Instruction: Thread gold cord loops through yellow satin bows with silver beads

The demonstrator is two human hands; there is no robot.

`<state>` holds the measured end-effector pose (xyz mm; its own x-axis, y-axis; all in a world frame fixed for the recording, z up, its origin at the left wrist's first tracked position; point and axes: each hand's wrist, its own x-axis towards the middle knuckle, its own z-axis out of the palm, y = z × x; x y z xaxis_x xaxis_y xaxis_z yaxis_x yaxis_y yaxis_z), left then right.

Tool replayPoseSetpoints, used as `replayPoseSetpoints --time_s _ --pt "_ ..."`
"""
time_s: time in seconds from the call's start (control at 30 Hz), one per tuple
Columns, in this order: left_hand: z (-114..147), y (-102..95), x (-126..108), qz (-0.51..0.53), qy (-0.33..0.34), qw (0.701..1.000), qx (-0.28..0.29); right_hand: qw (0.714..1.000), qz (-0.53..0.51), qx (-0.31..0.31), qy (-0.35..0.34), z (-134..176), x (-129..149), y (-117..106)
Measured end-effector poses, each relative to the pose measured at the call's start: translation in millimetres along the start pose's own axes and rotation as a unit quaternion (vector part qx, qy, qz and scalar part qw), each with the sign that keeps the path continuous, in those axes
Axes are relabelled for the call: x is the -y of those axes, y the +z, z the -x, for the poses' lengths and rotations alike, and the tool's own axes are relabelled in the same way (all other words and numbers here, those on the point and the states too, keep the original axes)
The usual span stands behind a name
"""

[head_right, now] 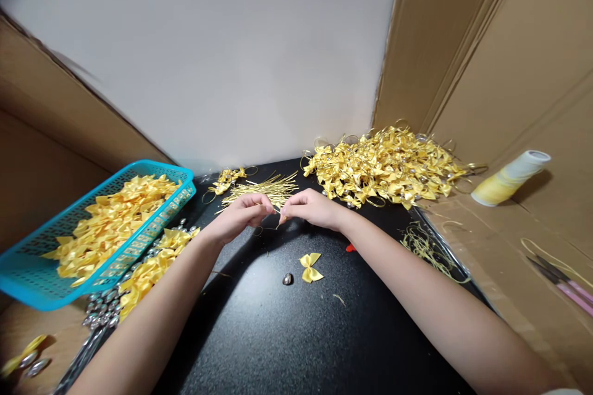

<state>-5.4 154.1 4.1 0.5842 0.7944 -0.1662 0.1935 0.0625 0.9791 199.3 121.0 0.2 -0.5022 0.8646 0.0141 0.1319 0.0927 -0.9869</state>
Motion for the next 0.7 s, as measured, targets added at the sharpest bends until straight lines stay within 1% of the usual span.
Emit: replayPoseSetpoints --time_s 0.27,0.5,0.7 --pt "0.3 0.3 -0.6 -0.023 -0.002 1.000 -0.013 1.000 0.029 0.001 -0.002 1.2 1.5 -0.9" --pt "-0.9 -3.0 1.4 -0.021 -0.001 1.000 -0.024 0.999 0.045 -0.002 -0.007 1.6 1.2 -2.9" --pt "-1.1 -6.1 2.0 -0.032 -0.011 0.999 -0.031 0.999 0.051 0.010 -0.012 2.0 2.1 -4.2"
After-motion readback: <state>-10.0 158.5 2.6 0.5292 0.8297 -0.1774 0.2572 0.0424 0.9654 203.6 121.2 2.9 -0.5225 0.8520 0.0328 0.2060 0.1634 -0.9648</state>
